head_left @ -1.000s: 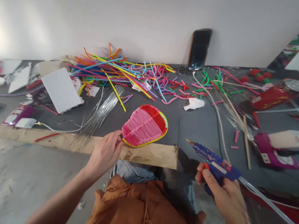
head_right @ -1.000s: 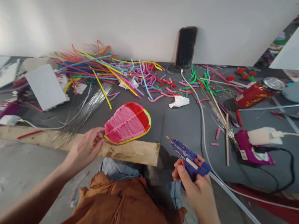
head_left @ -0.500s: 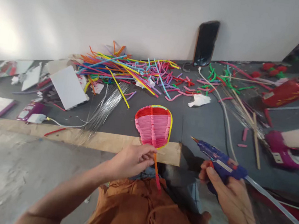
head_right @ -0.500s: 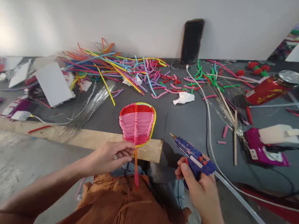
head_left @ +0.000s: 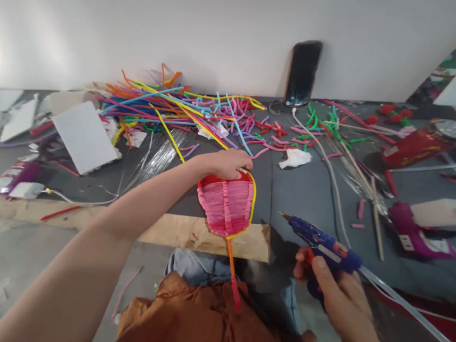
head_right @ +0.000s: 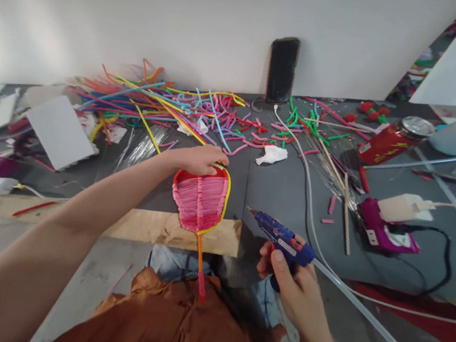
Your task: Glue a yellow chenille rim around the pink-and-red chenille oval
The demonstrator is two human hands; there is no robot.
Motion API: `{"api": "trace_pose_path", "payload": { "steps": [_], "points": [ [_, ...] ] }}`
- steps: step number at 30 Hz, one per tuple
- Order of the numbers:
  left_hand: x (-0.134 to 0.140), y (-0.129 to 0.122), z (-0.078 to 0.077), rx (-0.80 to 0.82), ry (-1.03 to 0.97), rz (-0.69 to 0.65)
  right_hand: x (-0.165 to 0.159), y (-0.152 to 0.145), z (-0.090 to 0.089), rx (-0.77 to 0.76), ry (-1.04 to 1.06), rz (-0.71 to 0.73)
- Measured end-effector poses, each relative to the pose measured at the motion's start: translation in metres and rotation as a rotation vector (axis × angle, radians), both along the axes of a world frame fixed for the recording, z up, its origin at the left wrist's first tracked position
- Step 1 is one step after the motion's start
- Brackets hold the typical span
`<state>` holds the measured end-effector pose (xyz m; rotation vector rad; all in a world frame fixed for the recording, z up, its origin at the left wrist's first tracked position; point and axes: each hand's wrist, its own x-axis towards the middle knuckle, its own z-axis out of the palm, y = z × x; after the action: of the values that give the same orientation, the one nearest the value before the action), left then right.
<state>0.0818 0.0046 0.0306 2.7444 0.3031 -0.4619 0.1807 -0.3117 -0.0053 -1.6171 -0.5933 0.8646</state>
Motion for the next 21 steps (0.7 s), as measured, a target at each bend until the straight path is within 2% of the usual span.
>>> {"api": "trace_pose_path", "payload": {
  "steps": [5, 8, 11, 14, 17, 19, 21],
  "points": [
    [0.003, 0.01, 0.003, -0.068, 0.045, -0.011, 0.003, 0.003, 0.008, -0.008, 0.076, -0.032],
    [-0.003, 0.018, 0.007, -0.16, 0.049, 0.04, 0.009, 0.007, 0.009, -0.009, 0.051, 0.04],
    [-0.014, 0.028, 0.008, -0.31, -0.008, 0.187, 0.019, 0.011, 0.009, -0.035, 0.0, 0.129],
    [-0.033, 0.035, 0.005, -0.435, -0.102, 0.42, 0.029, 0.021, 0.014, -0.048, -0.04, 0.19],
    [-0.055, 0.03, 0.001, -0.627, -0.109, 0.632, 0.035, 0.038, 0.024, -0.045, -0.076, 0.224],
    [-0.07, 0.022, -0.001, -0.74, -0.093, 0.696, 0.035, 0.051, 0.033, -0.056, -0.077, 0.249],
    [-0.083, 0.013, -0.002, -0.816, -0.051, 0.675, 0.033, 0.065, 0.04, -0.074, -0.045, 0.277]
  ]
}}
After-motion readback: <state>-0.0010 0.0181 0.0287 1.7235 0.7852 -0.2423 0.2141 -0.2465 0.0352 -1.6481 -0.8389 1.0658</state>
